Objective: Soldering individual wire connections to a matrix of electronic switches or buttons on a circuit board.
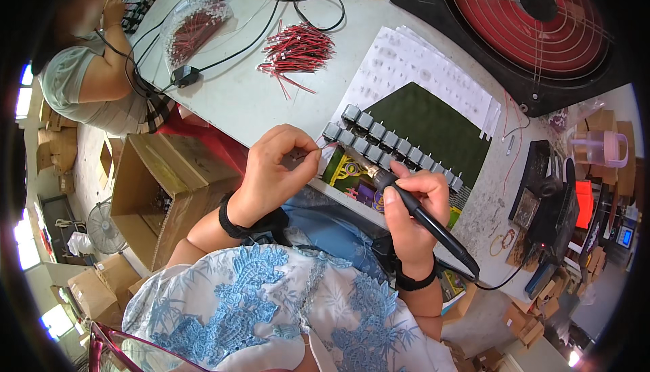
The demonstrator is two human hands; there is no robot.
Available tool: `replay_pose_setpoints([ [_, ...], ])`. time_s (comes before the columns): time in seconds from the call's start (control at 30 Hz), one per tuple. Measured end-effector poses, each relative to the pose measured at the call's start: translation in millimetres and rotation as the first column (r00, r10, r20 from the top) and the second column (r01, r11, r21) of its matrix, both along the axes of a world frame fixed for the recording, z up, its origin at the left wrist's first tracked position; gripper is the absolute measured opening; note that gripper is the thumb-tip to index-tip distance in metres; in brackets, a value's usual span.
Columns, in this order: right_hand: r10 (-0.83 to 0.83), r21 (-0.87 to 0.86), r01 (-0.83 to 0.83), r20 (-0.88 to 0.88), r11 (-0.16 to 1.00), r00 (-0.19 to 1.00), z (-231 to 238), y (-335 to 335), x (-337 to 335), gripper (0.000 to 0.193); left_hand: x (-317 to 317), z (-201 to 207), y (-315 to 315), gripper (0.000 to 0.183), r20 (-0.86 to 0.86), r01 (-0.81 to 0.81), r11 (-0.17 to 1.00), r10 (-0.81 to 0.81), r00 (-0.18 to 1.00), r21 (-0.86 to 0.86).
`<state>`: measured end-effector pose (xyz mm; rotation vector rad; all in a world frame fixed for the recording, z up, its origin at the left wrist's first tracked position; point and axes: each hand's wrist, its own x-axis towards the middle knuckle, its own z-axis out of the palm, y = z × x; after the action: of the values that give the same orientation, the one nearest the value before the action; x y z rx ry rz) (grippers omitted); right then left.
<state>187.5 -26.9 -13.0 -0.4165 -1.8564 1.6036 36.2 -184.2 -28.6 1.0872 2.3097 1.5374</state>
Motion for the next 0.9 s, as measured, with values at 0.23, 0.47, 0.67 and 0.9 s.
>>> replay_pose_setpoints([
  [0.23, -0.029, -0.057, 0.028, -0.009, 0.998, 1.0, -3.9, 4.5, 9.0, 0.019, 0.1, -0.5, 0.9, 0.008, -0.02, 0.0, 1.0, 0.001, 1.0, 0.016],
  [0.47, -0.023, -0.071, 0.022, -0.009, 0.997, 1.0, -5.6, 5.0, 10.4, 0.019, 0.5, -1.1, 1.1, 0.007, -0.018, 0.0, 1.0, 0.001, 1.0, 0.031],
  [0.67, -0.05, -0.05, 0.051, 0.008, 0.997, 0.999, -2.2, 3.0, 7.8, 0.016, 1.1, 0.6, 0.9, 0.007, -0.028, -0.008, 1.0, 0.009, 1.0, 0.02],
  [0.9, -0.05, -0.078, 0.049, -0.011, 0.996, 0.999, -1.4, 3.2, 9.9, 0.017, -0.3, -0.1, 3.7, 0.012, -0.159, -0.033, 0.996, 0.046, 0.986, 0.086],
])
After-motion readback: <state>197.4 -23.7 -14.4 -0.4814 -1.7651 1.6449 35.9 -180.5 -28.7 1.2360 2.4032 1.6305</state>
